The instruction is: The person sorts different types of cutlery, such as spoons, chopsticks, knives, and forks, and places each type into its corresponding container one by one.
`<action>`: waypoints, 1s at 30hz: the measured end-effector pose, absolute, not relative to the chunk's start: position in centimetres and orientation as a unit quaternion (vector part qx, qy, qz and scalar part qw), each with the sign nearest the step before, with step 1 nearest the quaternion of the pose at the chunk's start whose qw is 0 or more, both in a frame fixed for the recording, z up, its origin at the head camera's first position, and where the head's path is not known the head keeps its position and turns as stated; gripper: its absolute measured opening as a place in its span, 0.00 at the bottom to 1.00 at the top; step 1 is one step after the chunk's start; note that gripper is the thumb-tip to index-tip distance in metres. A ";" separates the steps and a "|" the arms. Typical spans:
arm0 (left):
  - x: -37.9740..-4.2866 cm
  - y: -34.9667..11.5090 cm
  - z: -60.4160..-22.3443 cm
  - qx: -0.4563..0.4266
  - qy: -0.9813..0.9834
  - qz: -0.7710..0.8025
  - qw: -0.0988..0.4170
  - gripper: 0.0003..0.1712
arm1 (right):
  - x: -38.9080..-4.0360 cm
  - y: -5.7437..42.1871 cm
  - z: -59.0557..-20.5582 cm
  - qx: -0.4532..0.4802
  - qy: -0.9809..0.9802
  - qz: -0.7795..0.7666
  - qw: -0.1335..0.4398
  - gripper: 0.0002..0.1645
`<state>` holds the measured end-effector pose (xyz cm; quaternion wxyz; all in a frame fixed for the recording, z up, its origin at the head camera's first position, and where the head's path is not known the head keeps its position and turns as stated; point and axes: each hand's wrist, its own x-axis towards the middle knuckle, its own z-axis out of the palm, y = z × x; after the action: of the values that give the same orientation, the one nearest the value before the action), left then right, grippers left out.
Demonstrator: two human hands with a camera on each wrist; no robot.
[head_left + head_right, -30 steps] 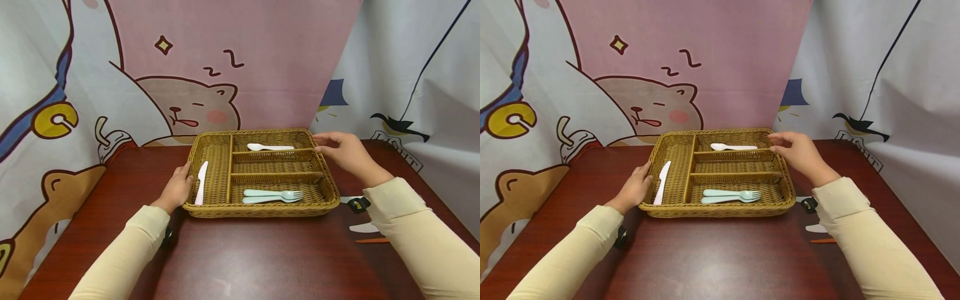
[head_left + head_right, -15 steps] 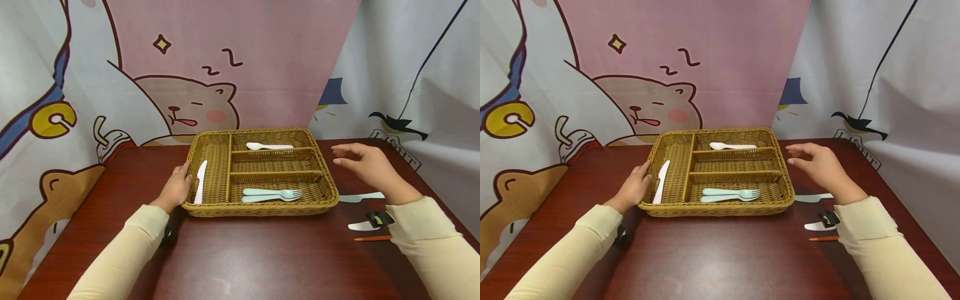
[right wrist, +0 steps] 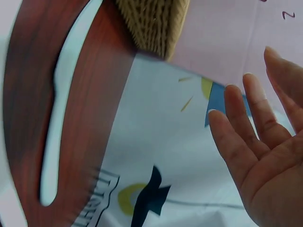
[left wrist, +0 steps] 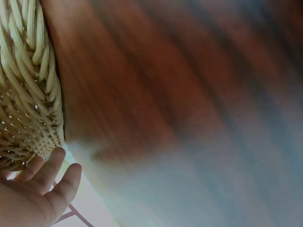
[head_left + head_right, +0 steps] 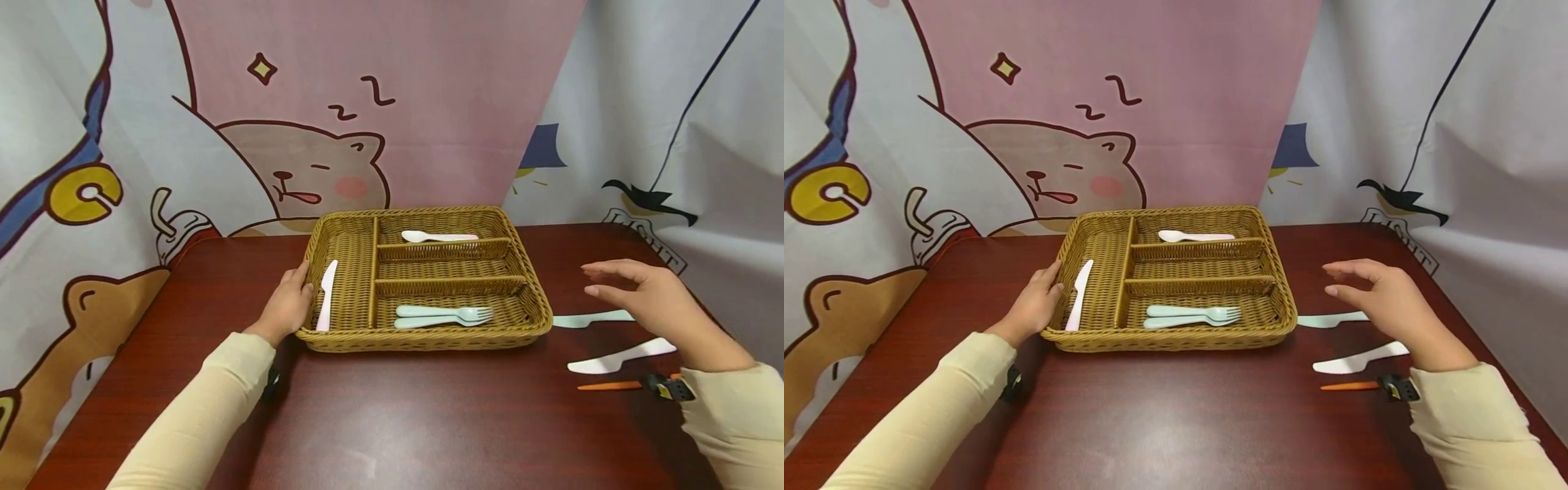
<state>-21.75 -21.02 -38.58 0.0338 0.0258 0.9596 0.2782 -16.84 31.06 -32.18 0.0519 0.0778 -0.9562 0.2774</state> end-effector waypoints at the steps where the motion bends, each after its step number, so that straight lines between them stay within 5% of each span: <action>1: -21.8 -21.1 -38.6 0.025 0.960 0.278 0.034 0.33 | -16.7 31.4 -32.3 0.074 -0.957 0.274 0.055 0.25; 21: -21.8 -21.0 -38.5 0.025 0.959 0.279 0.036 0.33 | -13.2 36.9 -35.4 0.066 -0.968 0.238 0.050 0.21; 30: -21.7 -21.0 -38.5 0.021 0.960 0.278 0.037 0.33 | -11.6 37.9 -36.8 0.049 -0.965 0.255 -0.040 0.18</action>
<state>-21.72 -20.99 -38.49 0.0368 0.0208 0.9598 0.2777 -11.60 37.87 -36.76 -0.0405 0.0486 -0.9649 0.2549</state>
